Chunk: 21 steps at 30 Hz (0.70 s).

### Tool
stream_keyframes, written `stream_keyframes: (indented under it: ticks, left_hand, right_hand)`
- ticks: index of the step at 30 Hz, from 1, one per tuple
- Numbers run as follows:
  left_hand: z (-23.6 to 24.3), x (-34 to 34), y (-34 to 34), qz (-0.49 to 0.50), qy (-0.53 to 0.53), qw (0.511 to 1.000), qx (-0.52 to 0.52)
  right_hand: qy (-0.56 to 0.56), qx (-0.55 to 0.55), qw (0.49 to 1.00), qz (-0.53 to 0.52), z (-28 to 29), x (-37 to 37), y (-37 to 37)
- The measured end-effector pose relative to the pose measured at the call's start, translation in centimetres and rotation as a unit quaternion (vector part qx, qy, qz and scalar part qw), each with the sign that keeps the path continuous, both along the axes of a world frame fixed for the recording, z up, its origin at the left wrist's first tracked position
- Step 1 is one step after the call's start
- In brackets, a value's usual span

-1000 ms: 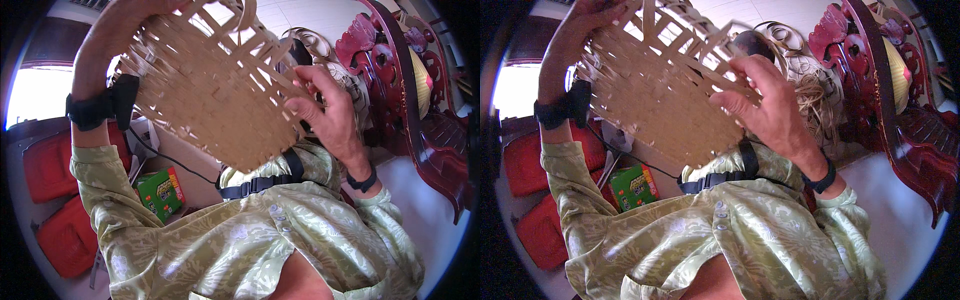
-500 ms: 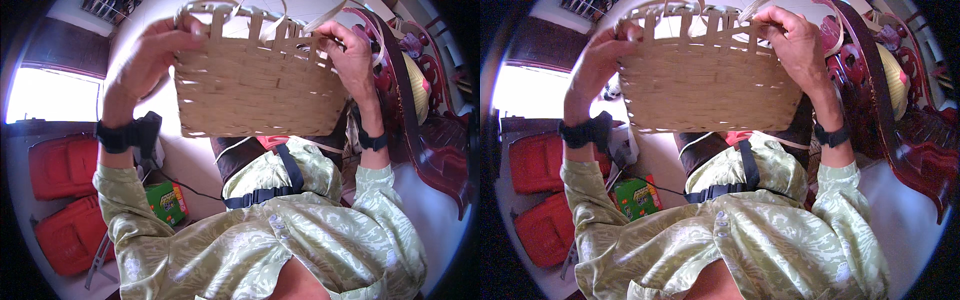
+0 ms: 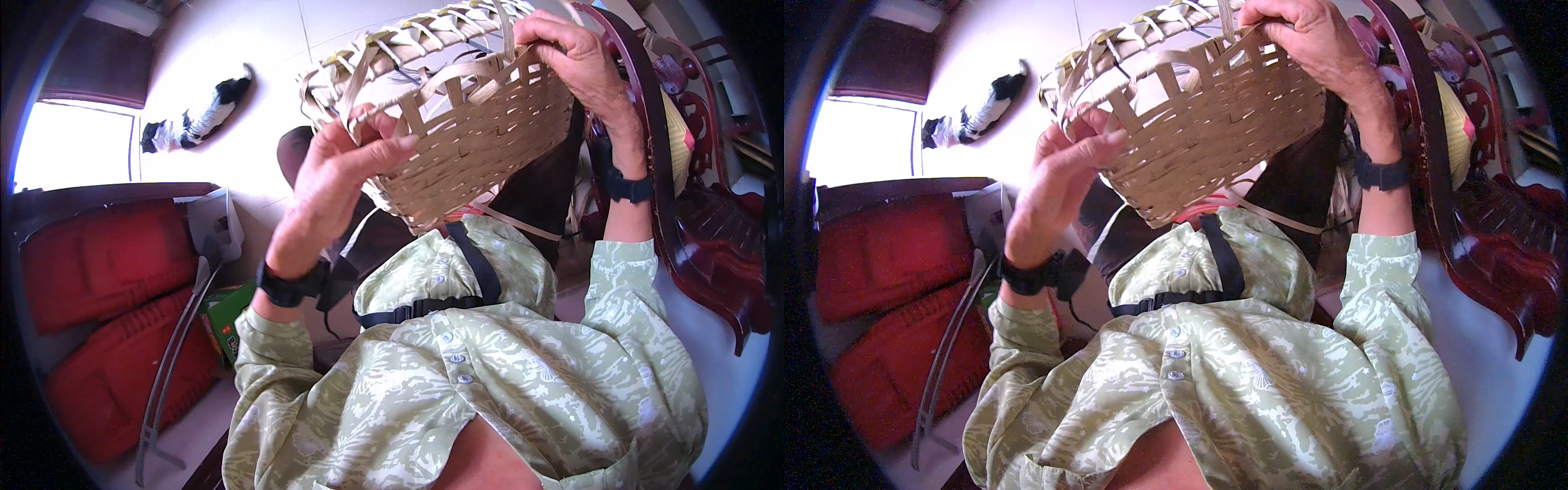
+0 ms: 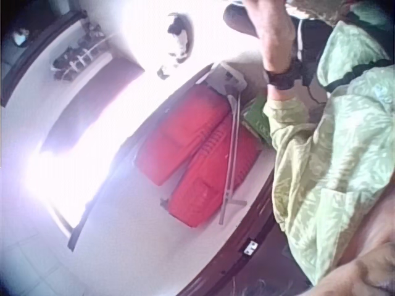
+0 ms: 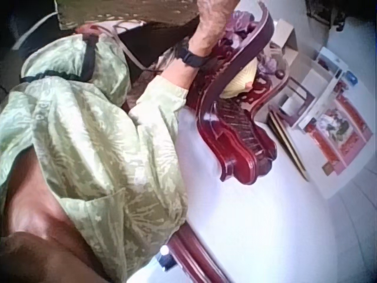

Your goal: The person weaves a basket using light-colored flexible strips by hand, threading the strips through the existing woven structure and tucking them in to secure the rim.

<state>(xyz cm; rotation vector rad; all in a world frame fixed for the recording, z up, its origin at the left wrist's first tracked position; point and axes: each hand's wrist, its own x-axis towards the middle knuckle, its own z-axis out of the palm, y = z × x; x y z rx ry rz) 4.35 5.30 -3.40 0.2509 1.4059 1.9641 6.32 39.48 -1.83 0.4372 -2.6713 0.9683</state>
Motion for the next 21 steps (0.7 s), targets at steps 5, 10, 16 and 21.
stream_keyframes:
  ticks: [5, 10, 16, 21]
  left_hand:
    - [-2.4, 3.6, -0.5, 0.065, 0.030, 0.997, 0.013]
    - [-8.3, 6.9, -1.3, 0.072, -0.050, 0.996, -0.006]
    - [-10.3, 7.7, -2.6, 0.067, -0.066, 0.994, 0.061]
    - [-11.5, 7.1, -3.5, 0.055, -0.127, 0.983, 0.117]
  right_hand:
    - [-0.098, 0.038, 0.992, 0.069, 1.1, -1.2, -2.4]
    - [-0.121, 0.071, 0.982, 0.127, -1.9, -2.3, -4.8]
    - [0.123, 0.138, 0.983, 0.016, -4.2, -0.4, -8.4]
    - [0.130, 0.016, 0.982, -0.137, -5.3, 5.9, -13.8]
